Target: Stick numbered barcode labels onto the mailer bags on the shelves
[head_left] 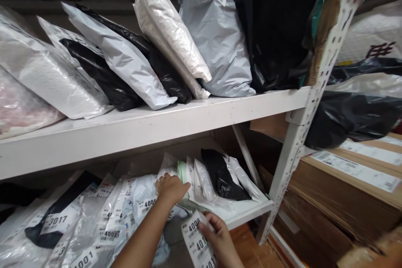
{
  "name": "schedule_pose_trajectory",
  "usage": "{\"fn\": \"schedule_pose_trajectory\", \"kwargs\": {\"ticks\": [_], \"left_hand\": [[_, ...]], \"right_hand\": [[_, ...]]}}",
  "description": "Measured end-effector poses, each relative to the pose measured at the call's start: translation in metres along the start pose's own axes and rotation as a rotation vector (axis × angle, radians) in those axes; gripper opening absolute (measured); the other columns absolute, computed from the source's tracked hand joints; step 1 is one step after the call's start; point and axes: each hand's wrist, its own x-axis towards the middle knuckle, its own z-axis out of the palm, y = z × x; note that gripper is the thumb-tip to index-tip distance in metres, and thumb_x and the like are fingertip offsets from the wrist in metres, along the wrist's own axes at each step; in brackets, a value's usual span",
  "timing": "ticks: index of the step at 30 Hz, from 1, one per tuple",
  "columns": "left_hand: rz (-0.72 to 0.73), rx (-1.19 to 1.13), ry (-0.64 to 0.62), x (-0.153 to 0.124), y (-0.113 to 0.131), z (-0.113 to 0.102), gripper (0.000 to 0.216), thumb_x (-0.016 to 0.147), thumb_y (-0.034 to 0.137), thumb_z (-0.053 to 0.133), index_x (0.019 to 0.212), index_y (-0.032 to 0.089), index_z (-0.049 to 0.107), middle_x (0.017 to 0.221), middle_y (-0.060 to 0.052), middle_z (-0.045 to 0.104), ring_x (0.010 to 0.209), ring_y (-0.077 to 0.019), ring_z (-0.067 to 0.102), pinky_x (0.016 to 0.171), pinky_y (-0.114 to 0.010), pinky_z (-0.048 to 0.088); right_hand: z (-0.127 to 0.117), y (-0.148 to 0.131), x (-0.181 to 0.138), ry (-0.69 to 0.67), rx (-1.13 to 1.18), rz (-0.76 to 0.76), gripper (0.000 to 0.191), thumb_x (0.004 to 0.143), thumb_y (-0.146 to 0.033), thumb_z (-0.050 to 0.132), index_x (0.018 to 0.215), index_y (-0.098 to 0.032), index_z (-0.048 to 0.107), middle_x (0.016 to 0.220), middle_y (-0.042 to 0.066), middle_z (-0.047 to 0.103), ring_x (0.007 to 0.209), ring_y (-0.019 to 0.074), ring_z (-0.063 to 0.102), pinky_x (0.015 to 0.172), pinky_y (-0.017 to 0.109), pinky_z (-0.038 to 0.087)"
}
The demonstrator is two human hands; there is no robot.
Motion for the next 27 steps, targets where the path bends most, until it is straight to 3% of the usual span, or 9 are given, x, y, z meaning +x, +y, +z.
{"fn": "schedule_pose_trajectory", "kwargs": {"ticks": [4, 8, 10, 12, 15, 17, 19, 23, 27], "left_hand": [[0.02, -0.031, -0.071, 0.007, -0.012, -0.006, 0.071, 0.074, 0.059, 0.033, 0.112, 0.006, 0.061, 0.123, -0.026, 0.054, 0.117, -0.0383, 0.047, 0.096, -0.046, 0.034], [0.084, -0.033, -0.061, -0.006, -0.025, -0.012, 0.066, 0.076, 0.055, 0.033, 0.105, 0.004, 0.062, 0.117, -0.026, 0.058, 0.112, -0.0379, 0.051, 0.093, -0.044, 0.037], [0.084, -0.031, -0.009, -0.016, -0.029, -0.011, 0.061, 0.075, 0.048, 0.038, 0.115, 0.004, 0.054, 0.116, -0.024, 0.058, 0.111, -0.0377, 0.051, 0.094, -0.046, 0.035], [0.1, -0.02, 0.12, -0.022, -0.03, -0.008, 0.065, 0.073, 0.042, 0.046, 0.127, 0.007, 0.041, 0.118, -0.021, 0.056, 0.112, -0.0365, 0.049, 0.098, -0.049, 0.03], [0.369, -0.082, 0.239, -0.023, -0.033, -0.007, 0.042, 0.072, 0.03, 0.051, 0.112, 0.017, 0.051, 0.115, -0.013, 0.055, 0.11, -0.0302, 0.048, 0.098, -0.043, 0.031], [0.588, -0.193, 0.141, -0.018, -0.036, -0.009, 0.019, 0.073, 0.023, 0.049, 0.09, 0.02, 0.058, 0.104, -0.008, 0.059, 0.1, -0.0241, 0.052, 0.089, -0.035, 0.038], [0.684, -0.28, 0.033, -0.011, -0.042, -0.012, 0.015, 0.078, 0.022, 0.044, 0.083, 0.022, 0.058, 0.093, -0.003, 0.063, 0.09, -0.0188, 0.056, 0.083, -0.03, 0.042], [0.637, -0.512, -0.149, 0.005, -0.054, -0.023, 0.026, 0.086, 0.034, 0.033, 0.089, 0.022, 0.055, 0.103, -0.002, 0.065, 0.098, -0.0149, 0.057, 0.088, -0.027, 0.042], [0.493, -0.71, -0.412, 0.013, -0.059, -0.033, 0.03, 0.084, 0.042, 0.033, 0.089, 0.02, 0.053, 0.118, -0.005, 0.06, 0.111, -0.016, 0.052, 0.091, -0.029, 0.043]], "right_hand": [[-0.008, -0.016, -0.003, -0.082, 0.03, 0.005, 0.042, 0.058, -0.037, 0.079, 0.061, -0.019, 0.042, 0.056, -0.005, 0.057, 0.05, 0.0072, 0.044, 0.051, 0.02, 0.029], [0.001, -0.005, -0.014, -0.129, 0.104, 0.073, 0.04, 0.054, -0.036, 0.082, 0.074, -0.018, 0.053, 0.062, -0.002, 0.062, 0.051, 0.0087, 0.049, 0.052, 0.022, 0.033], [0.005, 0.001, -0.016, -0.103, 0.158, 0.105, 0.037, 0.058, -0.041, 0.079, 0.072, -0.018, 0.052, 0.06, -0.003, 0.062, 0.05, 0.0086, 0.049, 0.052, 0.023, 0.034], [0.008, 0.002, -0.017, -0.097, 0.106, 0.107, 0.039, 0.06, -0.047, 0.076, 0.071, -0.018, 0.053, 0.059, -0.002, 0.061, 0.049, 0.0087, 0.049, 0.052, 0.023, 0.034], [0.012, -0.001, -0.014, -0.161, -0.193, 0.063, 0.048, 0.057, -0.054, 0.075, 0.079, -0.016, 0.058, 0.063, 0.0, 0.061, 0.056, 0.0116, 0.052, 0.054, 0.024, 0.036], [0.015, -0.005, -0.011, -0.171, -0.241, 0.038, 0.045, 0.059, -0.055, 0.073, 0.076, -0.016, 0.058, 0.063, 0.0, 0.059, 0.058, 0.012, 0.051, 0.056, 0.024, 0.036], [0.021, -0.01, -0.009, -0.161, -0.09, 0.037, 0.041, 0.062, -0.052, 0.072, 0.069, -0.017, 0.053, 0.061, -0.002, 0.057, 0.057, 0.0101, 0.049, 0.056, 0.023, 0.035], [0.039, -0.016, -0.006, -0.09, 0.247, 0.126, 0.04, 0.057, -0.047, 0.078, 0.072, -0.016, 0.057, 0.057, -0.003, 0.058, 0.052, 0.0092, 0.048, 0.053, 0.022, 0.034], [0.059, -0.018, -0.002, 0.022, 0.354, 0.165, 0.039, 0.054, -0.044, 0.079, 0.076, -0.017, 0.061, 0.059, -0.002, 0.061, 0.049, 0.0108, 0.048, 0.054, 0.024, 0.035]]}}
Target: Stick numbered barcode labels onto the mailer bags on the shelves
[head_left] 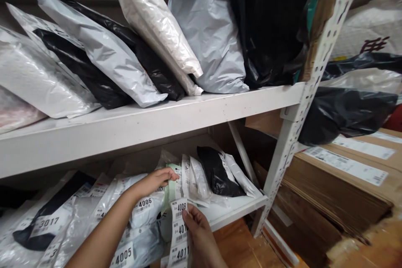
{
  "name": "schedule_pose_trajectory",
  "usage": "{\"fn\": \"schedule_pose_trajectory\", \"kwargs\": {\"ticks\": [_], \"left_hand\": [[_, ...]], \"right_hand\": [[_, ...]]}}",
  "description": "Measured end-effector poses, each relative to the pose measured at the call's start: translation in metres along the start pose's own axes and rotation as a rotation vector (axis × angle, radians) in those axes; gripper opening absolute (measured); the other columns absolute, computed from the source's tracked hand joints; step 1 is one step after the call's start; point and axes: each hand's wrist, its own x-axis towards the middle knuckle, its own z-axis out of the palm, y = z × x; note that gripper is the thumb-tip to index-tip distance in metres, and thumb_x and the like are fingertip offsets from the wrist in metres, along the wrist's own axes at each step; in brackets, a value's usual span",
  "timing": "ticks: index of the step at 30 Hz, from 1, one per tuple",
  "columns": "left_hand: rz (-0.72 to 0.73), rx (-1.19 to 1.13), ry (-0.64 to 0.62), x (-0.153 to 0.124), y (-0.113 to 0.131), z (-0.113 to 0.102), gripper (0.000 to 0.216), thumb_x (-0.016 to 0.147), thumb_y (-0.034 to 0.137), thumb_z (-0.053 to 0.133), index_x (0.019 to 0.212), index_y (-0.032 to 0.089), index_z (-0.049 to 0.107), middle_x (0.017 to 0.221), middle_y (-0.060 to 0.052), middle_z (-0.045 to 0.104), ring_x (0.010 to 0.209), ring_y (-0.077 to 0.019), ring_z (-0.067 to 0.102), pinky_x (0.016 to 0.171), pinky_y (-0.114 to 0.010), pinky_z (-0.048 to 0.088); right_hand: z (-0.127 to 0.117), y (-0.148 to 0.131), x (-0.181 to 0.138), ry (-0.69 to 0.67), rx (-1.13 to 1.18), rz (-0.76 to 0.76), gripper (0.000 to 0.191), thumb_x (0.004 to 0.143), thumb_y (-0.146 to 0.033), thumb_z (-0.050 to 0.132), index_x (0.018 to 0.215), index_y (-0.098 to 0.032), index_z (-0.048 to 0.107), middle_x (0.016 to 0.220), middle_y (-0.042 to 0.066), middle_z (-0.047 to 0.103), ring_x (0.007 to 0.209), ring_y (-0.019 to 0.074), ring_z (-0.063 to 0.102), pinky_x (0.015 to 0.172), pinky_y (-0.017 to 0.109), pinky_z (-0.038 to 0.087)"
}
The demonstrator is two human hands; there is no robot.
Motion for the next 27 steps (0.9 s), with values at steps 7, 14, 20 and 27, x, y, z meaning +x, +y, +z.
{"fn": "schedule_pose_trajectory", "kwargs": {"ticks": [7, 14, 20, 27], "left_hand": [[0.121, 0.223, -0.046, -0.003, 0.005, 0.009, 0.026, 0.073, 0.044, 0.057, 0.068, 0.019, 0.063, 0.111, -0.006, 0.054, 0.107, -0.018, 0.051, 0.097, -0.028, 0.035], [0.161, 0.43, 0.027, -0.005, 0.002, 0.022, 0.011, 0.07, 0.029, 0.061, 0.069, 0.018, 0.059, 0.106, -0.005, 0.053, 0.103, -0.0187, 0.051, 0.091, -0.029, 0.038], [0.189, 0.575, 0.071, -0.009, 0.009, 0.029, 0.008, 0.077, 0.022, 0.049, 0.071, 0.019, 0.054, 0.099, -0.004, 0.054, 0.095, -0.018, 0.05, 0.087, -0.03, 0.039], [0.153, 0.694, 0.112, -0.002, 0.012, 0.035, 0.009, 0.077, 0.022, 0.048, 0.069, 0.019, 0.051, 0.091, -0.004, 0.053, 0.09, -0.0195, 0.048, 0.079, -0.031, 0.039]], "right_hand": [[0.002, 0.014, 0.024, 0.206, -0.289, -0.091, 0.057, 0.045, -0.07, 0.069, 0.054, -0.017, 0.051, 0.046, -0.005, 0.043, 0.047, 0.0088, 0.032, 0.049, 0.025, 0.026], [0.012, -0.001, 0.021, 0.276, -0.43, -0.176, 0.062, 0.039, -0.079, 0.061, 0.043, -0.02, 0.041, 0.042, -0.007, 0.031, 0.047, 0.0078, 0.022, 0.048, 0.026, 0.019], [0.017, -0.006, 0.022, 0.314, -0.444, -0.158, 0.06, 0.038, -0.076, 0.063, 0.038, -0.023, 0.034, 0.039, -0.008, 0.028, 0.044, 0.0071, 0.02, 0.047, 0.027, 0.016], [0.013, -0.002, 0.015, 0.221, -0.318, -0.04, 0.06, 0.025, -0.07, 0.073, 0.044, -0.02, 0.044, 0.036, -0.009, 0.033, 0.038, 0.0055, 0.024, 0.044, 0.024, 0.018]]}}
